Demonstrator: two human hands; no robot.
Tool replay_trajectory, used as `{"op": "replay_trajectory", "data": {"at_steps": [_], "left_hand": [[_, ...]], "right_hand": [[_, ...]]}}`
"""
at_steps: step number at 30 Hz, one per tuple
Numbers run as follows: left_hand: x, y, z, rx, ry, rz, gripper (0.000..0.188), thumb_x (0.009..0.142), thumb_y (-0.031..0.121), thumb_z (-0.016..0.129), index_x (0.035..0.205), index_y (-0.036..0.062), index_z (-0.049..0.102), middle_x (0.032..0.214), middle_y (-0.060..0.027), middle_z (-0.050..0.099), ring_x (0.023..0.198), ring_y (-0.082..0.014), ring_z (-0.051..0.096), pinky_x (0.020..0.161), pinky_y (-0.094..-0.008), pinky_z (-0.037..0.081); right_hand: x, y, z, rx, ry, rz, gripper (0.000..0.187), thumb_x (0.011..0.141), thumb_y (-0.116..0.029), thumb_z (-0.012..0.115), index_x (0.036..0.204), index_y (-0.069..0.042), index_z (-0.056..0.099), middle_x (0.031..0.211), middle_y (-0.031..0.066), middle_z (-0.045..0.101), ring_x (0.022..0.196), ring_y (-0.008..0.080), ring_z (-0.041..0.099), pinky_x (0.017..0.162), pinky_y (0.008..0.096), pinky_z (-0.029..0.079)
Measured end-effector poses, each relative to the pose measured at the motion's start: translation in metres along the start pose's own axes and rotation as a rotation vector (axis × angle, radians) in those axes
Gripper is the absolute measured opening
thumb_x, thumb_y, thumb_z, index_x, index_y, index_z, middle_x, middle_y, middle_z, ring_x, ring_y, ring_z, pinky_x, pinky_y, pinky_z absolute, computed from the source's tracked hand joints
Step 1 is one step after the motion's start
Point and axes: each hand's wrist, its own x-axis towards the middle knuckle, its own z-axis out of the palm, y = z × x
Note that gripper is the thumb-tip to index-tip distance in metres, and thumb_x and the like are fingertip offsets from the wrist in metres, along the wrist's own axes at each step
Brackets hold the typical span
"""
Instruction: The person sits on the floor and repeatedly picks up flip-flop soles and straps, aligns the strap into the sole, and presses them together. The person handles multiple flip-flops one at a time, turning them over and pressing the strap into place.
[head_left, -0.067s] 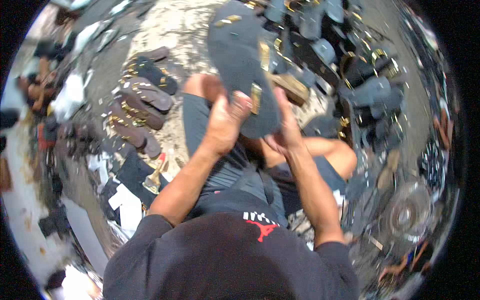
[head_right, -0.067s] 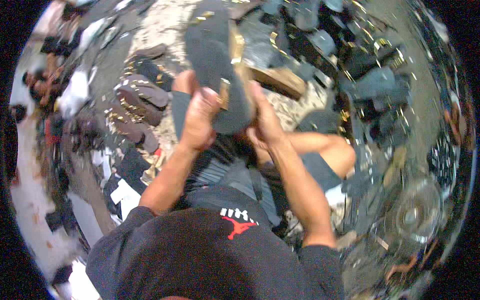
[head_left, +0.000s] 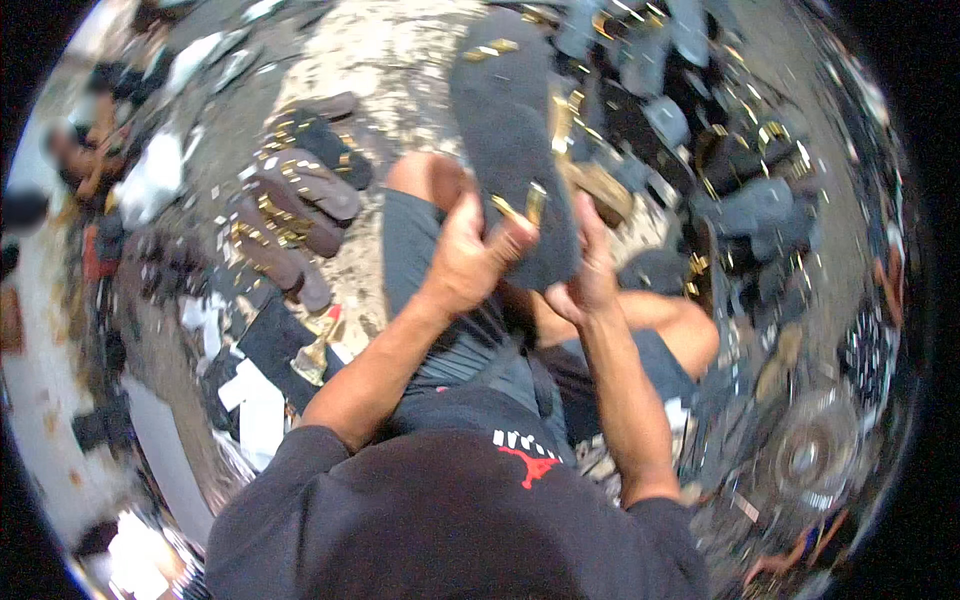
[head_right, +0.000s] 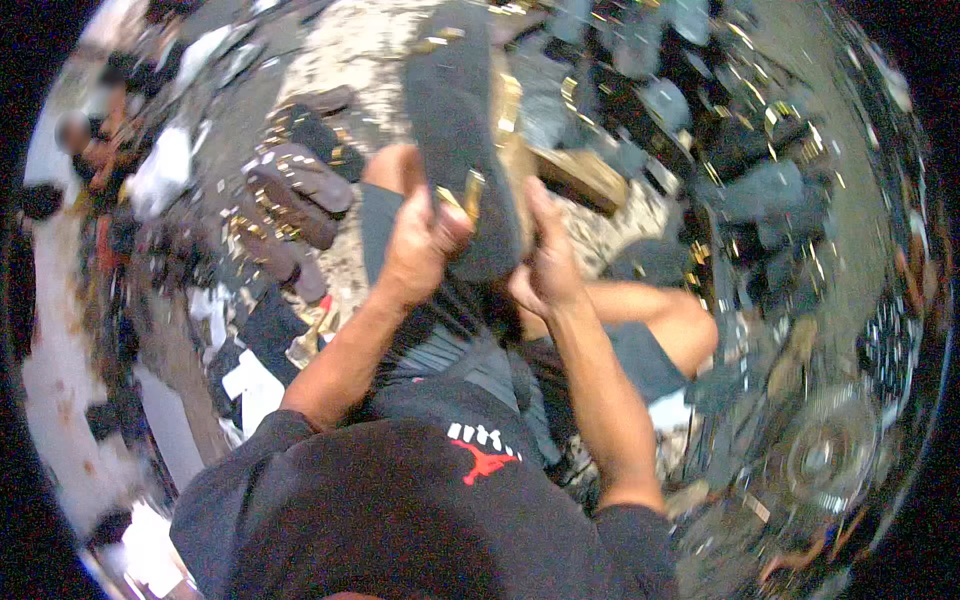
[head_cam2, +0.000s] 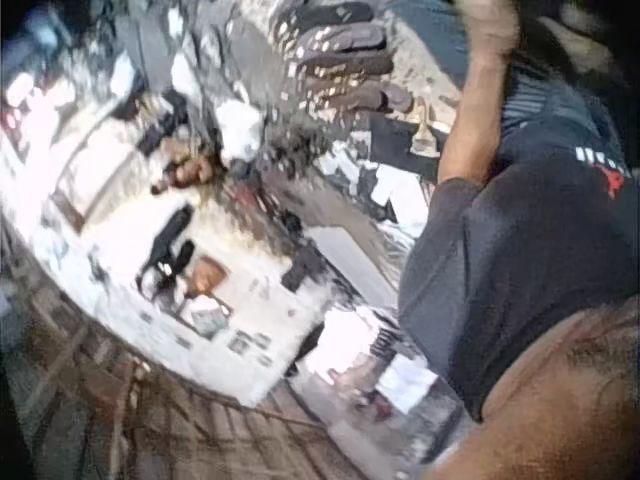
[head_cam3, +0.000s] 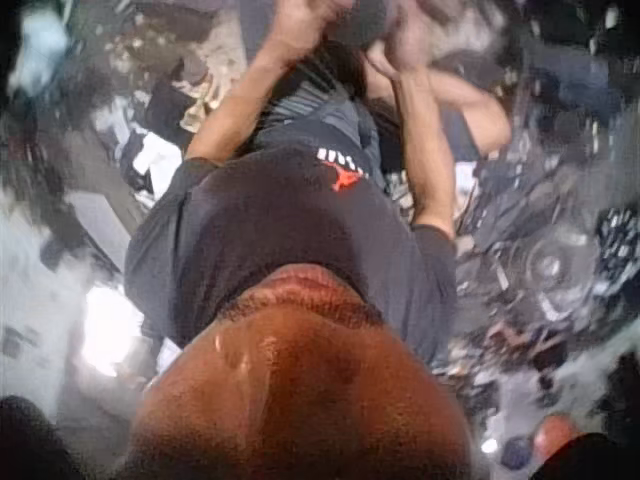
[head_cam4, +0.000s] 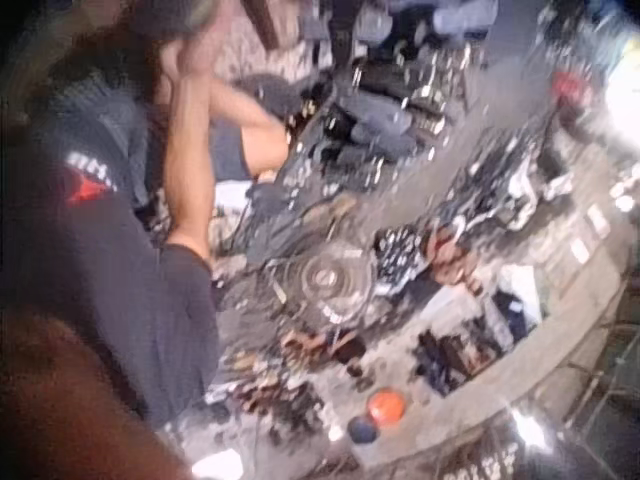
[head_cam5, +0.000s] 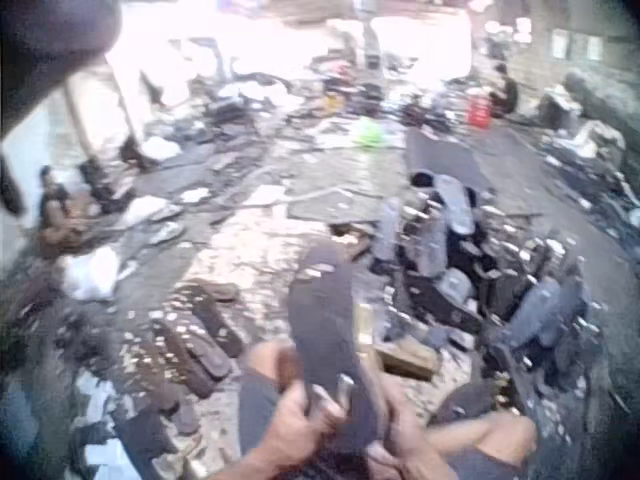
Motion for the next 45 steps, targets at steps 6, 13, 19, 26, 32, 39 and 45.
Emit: {"op": "replay_trajectory", "data": {"at_steps": [6, 13, 19, 26, 32, 39, 45], "left_hand": [[0.064, 0.043, -0.009, -0.562, 0.025, 0.141, 0.081, 0.101, 0.066, 0.04, 0.149, 0.0013, 0.038, 0.147, -0.0143, 0.05, 0.134, -0.0263, 0.05, 0.114, -0.0413, 0.04], [0.197, -0.077, -0.281, -0.568, 0.623, -0.023, 0.023, 0.101, 0.036, 0.052, 0.101, 0.0149, 0.062, 0.096, -0.0017, 0.064, 0.094, -0.0183, 0.06, 0.089, -0.038, 0.051], [0.099, -0.049, -0.537, 0.512, 1.301, -0.228, 0.049, 0.1, 0.031, 0.052, 0.127, -0.0094, 0.058, 0.12, -0.0224, 0.066, 0.103, -0.0346, 0.067, 0.091, -0.0497, 0.054], [0.117, -0.001, -0.302, 0.316, 0.697, 0.235, 0.042, 0.103, 0.024, 0.057, 0.138, 0.0011, 0.055, 0.135, -0.0141, 0.06, 0.121, -0.0218, 0.059, 0.098, -0.0355, 0.048], [0.121, -0.008, -0.059, 0.055, -0.003, -0.153, 0.054, 0.098, 0.011, 0.063, 0.147, 0.002, 0.044, 0.147, -0.0159, 0.047, 0.127, -0.026, 0.056, 0.102, -0.038, 0.053], [0.133, -0.043, 0.014, 0.415, -0.069, 0.24, 0.064, 0.099, 0.02, 0.067, 0.154, 0.0082, 0.038, 0.149, -0.0179, 0.047, 0.126, -0.0235, 0.054, 0.102, -0.0343, 0.048], [0.036, -0.015, 0.008, 0.548, -0.389, 0.119, 0.031, 0.093, 0.012, 0.071, 0.124, 0.0055, 0.066, 0.115, -0.0073, 0.067, 0.112, -0.0186, 0.061, 0.099, -0.0322, 0.047]], "right_hand": [[0.019, -0.007, 0.042, -1.036, 0.009, -0.561, 0.062, 0.091, -0.012, 0.072, 0.144, 0.004, 0.045, 0.133, 0.0162, 0.06, 0.119, 0.0236, 0.061, 0.105, 0.0356, 0.046], [0.065, -0.01, -0.031, -1.47, 0.089, -0.479, 0.063, 0.09, -0.025, 0.075, 0.141, 0.002, 0.05, 0.132, 0.0186, 0.063, 0.121, 0.0274, 0.061, 0.106, 0.0381, 0.046], [0.099, -0.022, -0.149, -1.684, 0.018, -0.639, 0.035, 0.092, -0.025, 0.07, 0.121, -0.006, 0.067, 0.123, 0.0191, 0.066, 0.116, 0.0361, 0.062, 0.101, 0.0425, 0.048], [0.086, -0.203, -0.223, -2.067, 0.847, -0.522, 0.042, 0.087, -0.02, 0.069, 0.124, -0.002, 0.064, 0.118, 0.0226, 0.067, 0.111, 0.0399, 0.063, 0.098, 0.0472, 0.048], [0.03, -0.121, -0.122, -1.109, 0.37, -0.204, 0.035, 0.101, -0.024, 0.061, 0.123, 0.003, 0.063, 0.092, 0.0031, 0.066, 0.08, 0.0093, 0.061, 0.064, 0.0286, 0.055], [-0.05, -0.015, -0.079, -0.751, 0.31, -0.071, 0.038, 0.102, -0.025, 0.063, 0.128, 0.001, 0.055, 0.093, 0.0038, 0.067, 0.077, 0.0092, 0.065, 0.065, 0.0251, 0.054], [-0.041, -0.045, -0.061, -0.763, 0.079, -0.256, 0.047, 0.093, -0.026, 0.076, 0.126, 0.003, 0.06, 0.109, 0.0074, 0.069, 0.094, 0.011, 0.064, 0.083, 0.0277, 0.054]]}}
